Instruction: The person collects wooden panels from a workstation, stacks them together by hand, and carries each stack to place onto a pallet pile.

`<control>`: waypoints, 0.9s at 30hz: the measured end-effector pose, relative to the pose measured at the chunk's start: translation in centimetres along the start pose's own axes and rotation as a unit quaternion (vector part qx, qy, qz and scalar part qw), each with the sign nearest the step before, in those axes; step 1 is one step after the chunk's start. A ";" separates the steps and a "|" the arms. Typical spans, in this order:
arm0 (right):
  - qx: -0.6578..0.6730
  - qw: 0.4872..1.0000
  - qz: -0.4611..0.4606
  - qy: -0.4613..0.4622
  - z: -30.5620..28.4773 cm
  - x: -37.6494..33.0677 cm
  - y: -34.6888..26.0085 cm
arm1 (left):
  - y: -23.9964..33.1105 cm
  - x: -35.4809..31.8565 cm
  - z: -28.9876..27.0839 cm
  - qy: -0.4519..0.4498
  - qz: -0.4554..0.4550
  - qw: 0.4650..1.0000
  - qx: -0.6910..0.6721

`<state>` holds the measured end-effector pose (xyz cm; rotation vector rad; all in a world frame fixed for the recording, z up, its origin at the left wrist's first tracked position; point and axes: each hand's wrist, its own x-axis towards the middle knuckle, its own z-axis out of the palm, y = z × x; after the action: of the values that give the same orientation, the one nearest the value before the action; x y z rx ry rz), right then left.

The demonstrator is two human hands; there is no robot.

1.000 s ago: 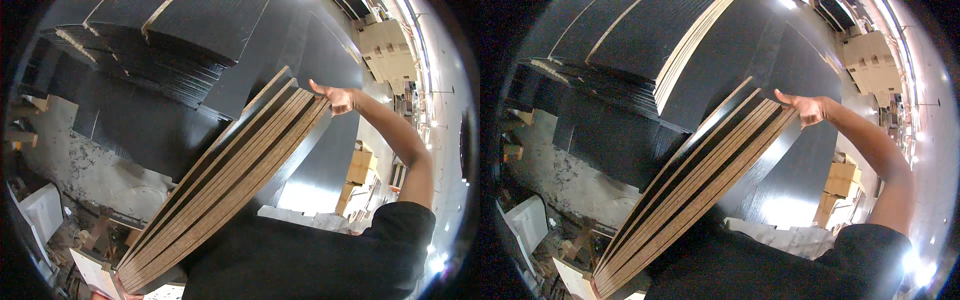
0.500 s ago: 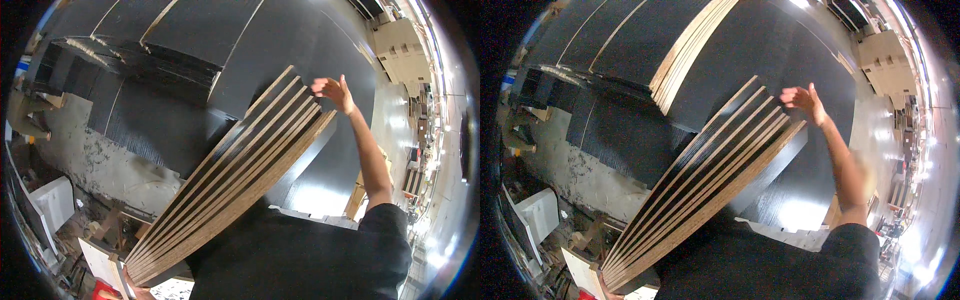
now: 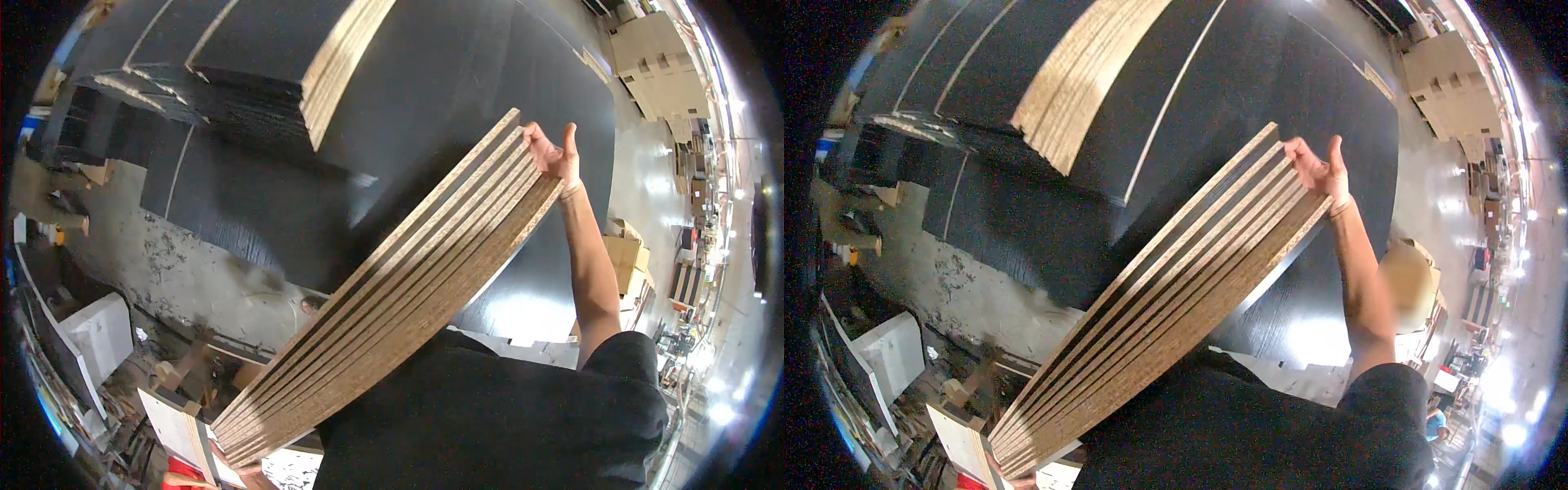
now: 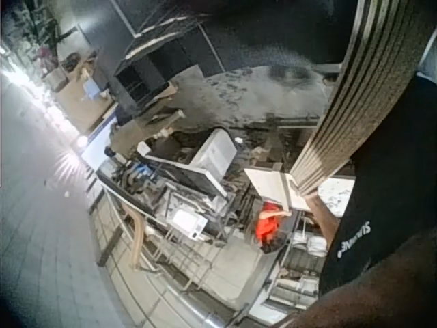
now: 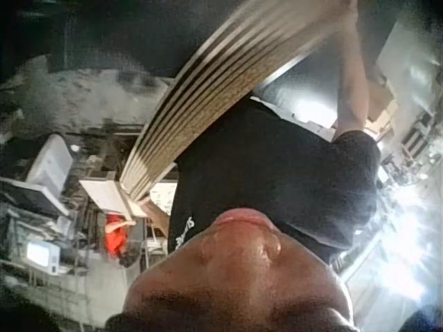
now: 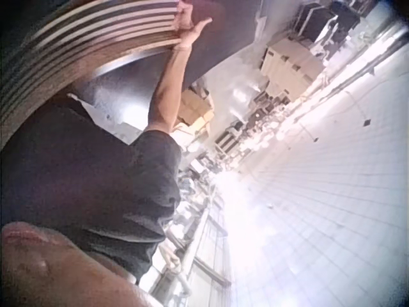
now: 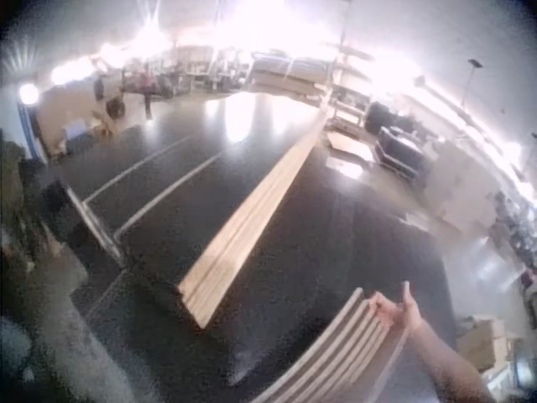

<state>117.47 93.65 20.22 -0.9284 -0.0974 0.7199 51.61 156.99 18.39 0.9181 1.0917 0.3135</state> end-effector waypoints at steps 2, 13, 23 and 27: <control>-0.036 0.997 0.003 0.065 -1.0 -1.2 0.1 | -0.8 -0.3 -0.8 -0.050 0.053 0.996 0.047; -0.015 0.988 -0.106 0.107 -3.6 -6.0 2.7 | -1.9 2.2 -2.0 0.025 0.118 0.992 0.030; -0.134 0.791 -0.307 0.511 -4.3 -11.1 4.6 | -5.5 6.5 -3.6 0.011 0.197 0.980 0.026; -0.061 0.756 -0.356 0.547 6.5 -19.5 12.4 | -5.7 5.9 -4.0 0.024 0.181 0.983 -0.002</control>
<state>93.67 91.18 19.13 -1.2038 0.5319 -0.6158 49.70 159.18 9.68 1.1096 0.9639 0.6407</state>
